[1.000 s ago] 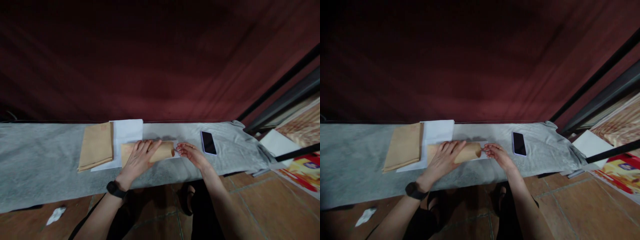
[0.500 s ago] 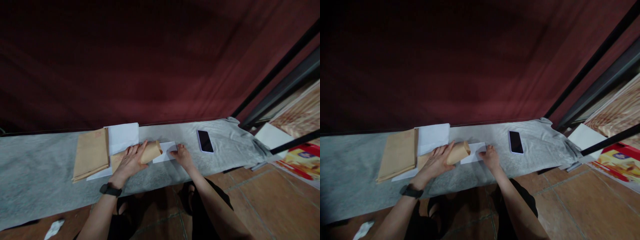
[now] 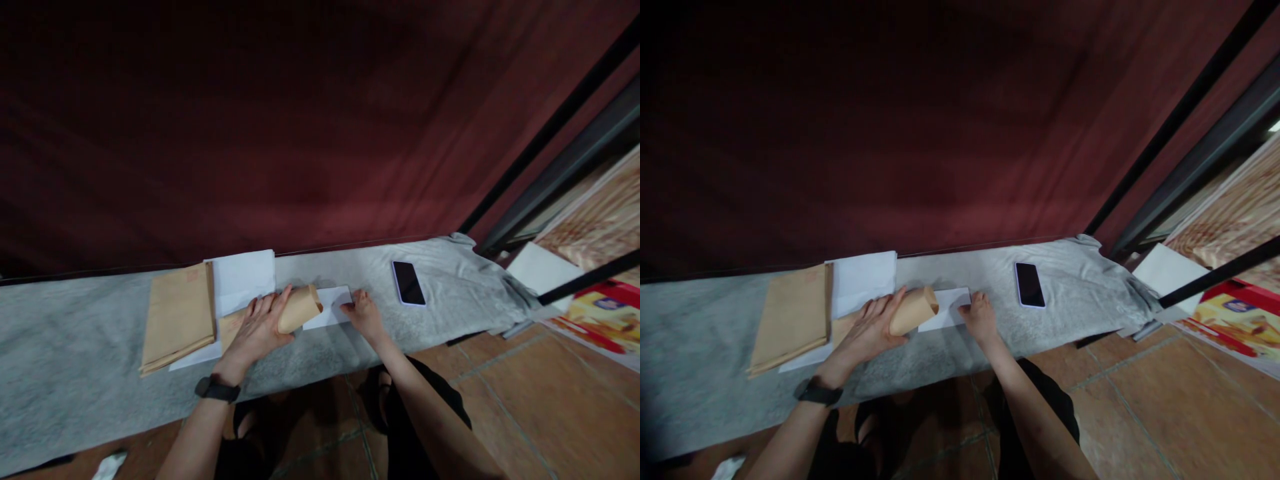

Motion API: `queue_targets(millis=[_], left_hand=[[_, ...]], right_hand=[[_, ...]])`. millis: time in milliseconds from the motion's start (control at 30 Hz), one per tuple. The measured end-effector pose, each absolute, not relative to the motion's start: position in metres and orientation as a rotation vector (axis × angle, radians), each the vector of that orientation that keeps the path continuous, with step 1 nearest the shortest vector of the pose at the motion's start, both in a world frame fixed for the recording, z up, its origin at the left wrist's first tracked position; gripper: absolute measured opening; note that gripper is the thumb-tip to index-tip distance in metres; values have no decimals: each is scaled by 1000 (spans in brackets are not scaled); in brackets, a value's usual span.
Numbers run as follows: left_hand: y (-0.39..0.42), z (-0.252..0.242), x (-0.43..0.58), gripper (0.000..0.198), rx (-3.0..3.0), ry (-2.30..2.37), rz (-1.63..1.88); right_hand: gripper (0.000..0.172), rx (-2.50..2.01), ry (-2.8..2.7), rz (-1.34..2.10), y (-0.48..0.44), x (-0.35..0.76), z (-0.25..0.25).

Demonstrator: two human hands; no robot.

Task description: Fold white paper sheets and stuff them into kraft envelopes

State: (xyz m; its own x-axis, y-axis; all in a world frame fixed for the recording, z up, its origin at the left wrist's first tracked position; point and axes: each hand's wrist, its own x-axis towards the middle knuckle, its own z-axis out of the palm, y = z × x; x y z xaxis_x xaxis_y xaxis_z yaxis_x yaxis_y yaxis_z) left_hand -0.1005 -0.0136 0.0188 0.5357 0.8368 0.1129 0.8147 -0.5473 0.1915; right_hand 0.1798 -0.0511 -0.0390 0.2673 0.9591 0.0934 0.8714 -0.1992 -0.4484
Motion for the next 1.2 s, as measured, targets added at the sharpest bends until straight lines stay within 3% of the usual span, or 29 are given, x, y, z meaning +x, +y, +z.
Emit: queue_targets(millis=[600,733,800,933,1100,1200], left_hand=[[-13,15,-103,108,2668,1375,293],[-13,14,-104,109,2665,1374,305],[-13,14,-104,109,2660,1376,315],[-13,14,-105,109,2651,1369,327],[-13,15,-104,109,2654,1395,302],[-13,15,-103,110,2664,1413,293]], right_hand=[[27,-2091,-1511,385,-49,169,-39],[35,-2014,-1504,447,-48,169,-38],[30,-1941,-1492,497,-47,171,-36],[5,-1892,-1434,524,-44,185,-32],[11,-1901,-1282,434,-41,206,-24],[15,-1688,-1128,450,-38,210,-19]])
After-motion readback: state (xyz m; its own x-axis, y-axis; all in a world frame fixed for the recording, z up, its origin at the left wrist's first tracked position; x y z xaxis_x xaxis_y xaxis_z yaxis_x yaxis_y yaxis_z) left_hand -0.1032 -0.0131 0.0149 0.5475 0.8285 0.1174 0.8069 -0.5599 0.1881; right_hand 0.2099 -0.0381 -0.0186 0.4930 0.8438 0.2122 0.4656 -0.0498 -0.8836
